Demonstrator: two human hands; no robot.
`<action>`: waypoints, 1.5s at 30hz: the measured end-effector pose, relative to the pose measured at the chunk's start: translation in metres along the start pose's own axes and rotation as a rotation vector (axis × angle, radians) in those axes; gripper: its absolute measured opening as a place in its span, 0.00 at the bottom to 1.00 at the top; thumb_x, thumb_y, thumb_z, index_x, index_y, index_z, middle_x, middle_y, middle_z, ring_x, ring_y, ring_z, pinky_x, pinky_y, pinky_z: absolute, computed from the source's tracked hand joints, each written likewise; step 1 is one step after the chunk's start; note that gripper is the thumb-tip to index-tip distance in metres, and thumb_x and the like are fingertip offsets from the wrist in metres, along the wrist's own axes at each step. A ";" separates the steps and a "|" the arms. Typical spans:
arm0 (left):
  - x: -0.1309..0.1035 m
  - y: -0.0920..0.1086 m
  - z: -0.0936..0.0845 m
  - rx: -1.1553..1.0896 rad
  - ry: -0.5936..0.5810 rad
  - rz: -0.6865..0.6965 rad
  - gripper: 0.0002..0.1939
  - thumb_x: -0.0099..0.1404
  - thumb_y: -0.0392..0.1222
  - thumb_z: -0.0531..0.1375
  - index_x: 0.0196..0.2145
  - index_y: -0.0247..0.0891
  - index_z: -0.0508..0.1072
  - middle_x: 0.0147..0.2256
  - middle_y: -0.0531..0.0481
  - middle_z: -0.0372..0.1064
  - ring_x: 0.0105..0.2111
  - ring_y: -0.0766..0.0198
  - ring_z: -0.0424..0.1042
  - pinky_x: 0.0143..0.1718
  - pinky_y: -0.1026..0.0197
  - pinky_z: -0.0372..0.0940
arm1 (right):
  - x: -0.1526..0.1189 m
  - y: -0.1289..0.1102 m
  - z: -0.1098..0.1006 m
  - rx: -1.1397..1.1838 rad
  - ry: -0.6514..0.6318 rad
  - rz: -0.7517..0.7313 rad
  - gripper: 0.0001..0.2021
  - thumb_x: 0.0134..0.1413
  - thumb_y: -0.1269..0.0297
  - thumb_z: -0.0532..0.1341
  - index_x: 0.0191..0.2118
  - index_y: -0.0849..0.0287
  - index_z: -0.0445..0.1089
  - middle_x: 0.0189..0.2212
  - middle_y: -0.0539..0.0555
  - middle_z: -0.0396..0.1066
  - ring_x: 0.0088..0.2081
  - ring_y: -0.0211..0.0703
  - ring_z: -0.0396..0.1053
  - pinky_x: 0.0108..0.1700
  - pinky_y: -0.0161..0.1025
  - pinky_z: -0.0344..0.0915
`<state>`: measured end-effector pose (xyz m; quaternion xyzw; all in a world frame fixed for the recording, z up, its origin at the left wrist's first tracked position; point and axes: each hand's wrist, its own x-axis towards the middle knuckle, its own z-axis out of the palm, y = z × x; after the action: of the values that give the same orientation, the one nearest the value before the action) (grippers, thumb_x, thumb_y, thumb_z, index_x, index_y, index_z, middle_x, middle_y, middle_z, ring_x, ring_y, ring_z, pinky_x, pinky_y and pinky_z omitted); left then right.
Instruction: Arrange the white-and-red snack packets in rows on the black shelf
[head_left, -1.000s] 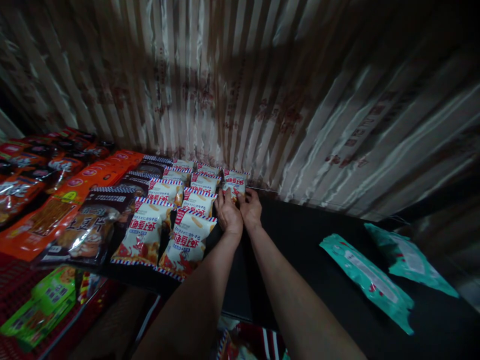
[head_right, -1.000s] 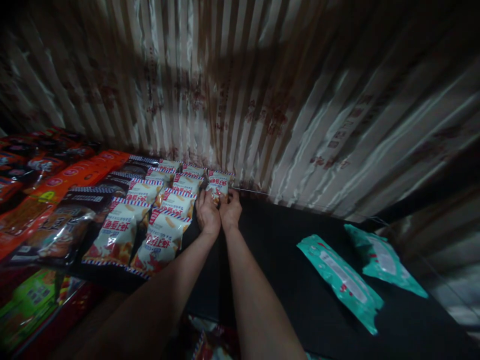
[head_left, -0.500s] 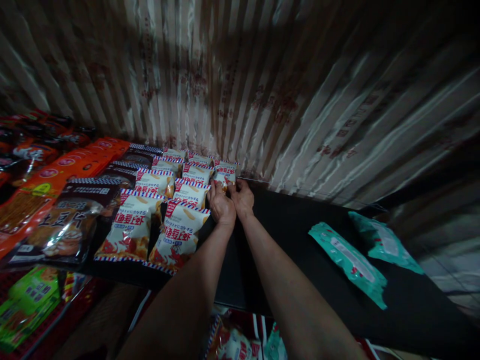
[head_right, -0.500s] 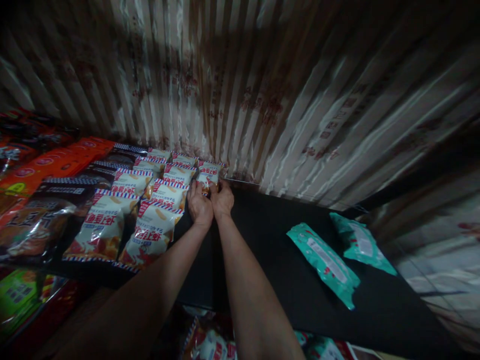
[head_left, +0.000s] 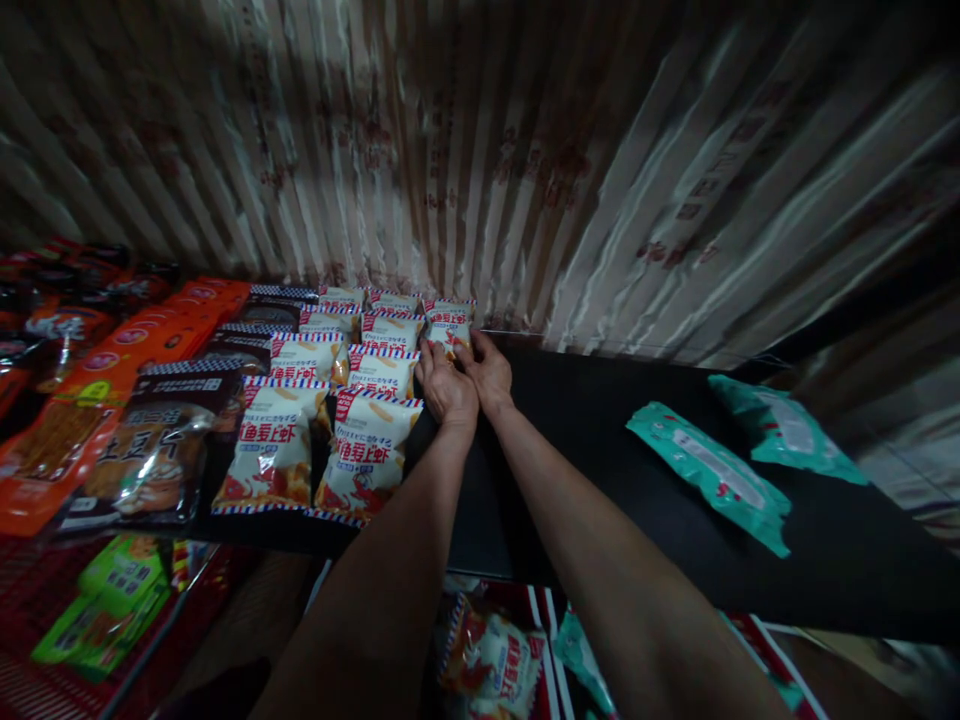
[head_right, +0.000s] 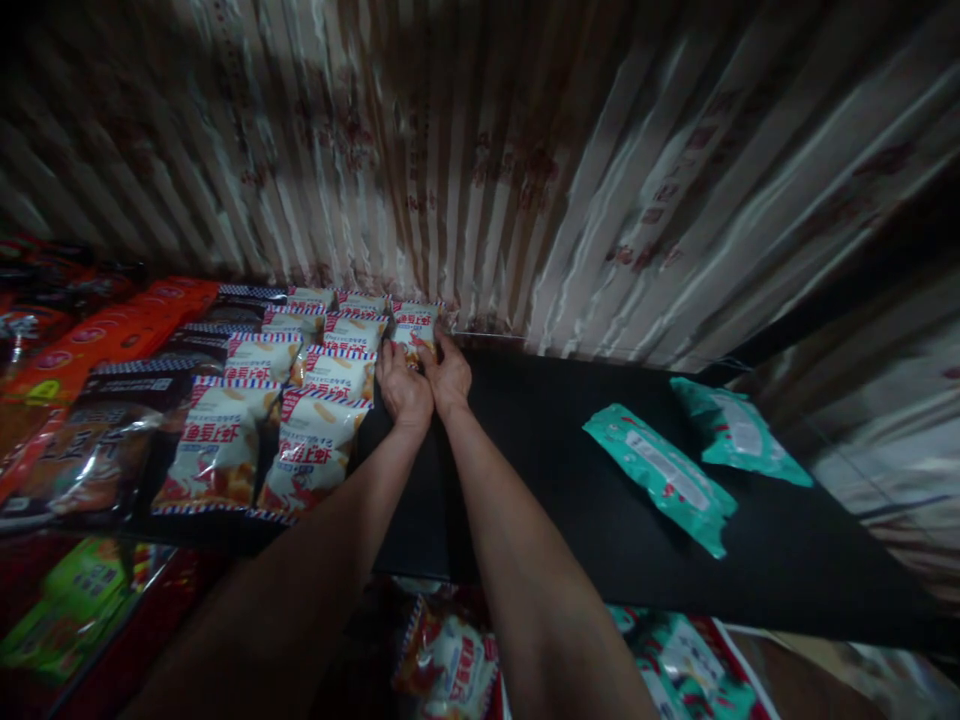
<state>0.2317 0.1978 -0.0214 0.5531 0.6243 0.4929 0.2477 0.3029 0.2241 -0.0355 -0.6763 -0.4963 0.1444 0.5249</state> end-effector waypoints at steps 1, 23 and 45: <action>0.000 0.001 0.000 0.008 -0.001 0.001 0.22 0.63 0.31 0.46 0.53 0.33 0.66 0.61 0.43 0.53 0.60 0.54 0.50 0.60 0.52 0.49 | 0.000 0.002 0.000 0.026 -0.005 -0.019 0.20 0.47 0.59 0.62 0.49 0.51 0.69 0.46 0.51 0.72 0.47 0.46 0.68 0.53 0.45 0.60; -0.002 0.003 0.006 0.049 0.067 0.035 0.22 0.66 0.37 0.45 0.52 0.24 0.66 0.58 0.31 0.55 0.57 0.48 0.55 0.57 0.48 0.52 | 0.020 -0.002 -0.014 -0.436 -0.304 -0.526 0.22 0.57 0.61 0.52 0.58 0.53 0.60 0.61 0.52 0.56 0.62 0.47 0.50 0.63 0.48 0.50; -0.098 0.028 -0.071 -0.120 -0.165 0.428 0.15 0.59 0.25 0.49 0.35 0.37 0.71 0.41 0.45 0.71 0.45 0.61 0.67 0.50 0.55 0.61 | -0.111 -0.066 -0.100 0.041 0.030 -0.099 0.12 0.53 0.65 0.54 0.42 0.59 0.71 0.40 0.54 0.74 0.42 0.42 0.71 0.48 0.44 0.66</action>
<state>0.2093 0.0793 0.0081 0.6955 0.4399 0.5236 0.2204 0.2884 0.0731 0.0249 -0.6421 -0.5180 0.1182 0.5526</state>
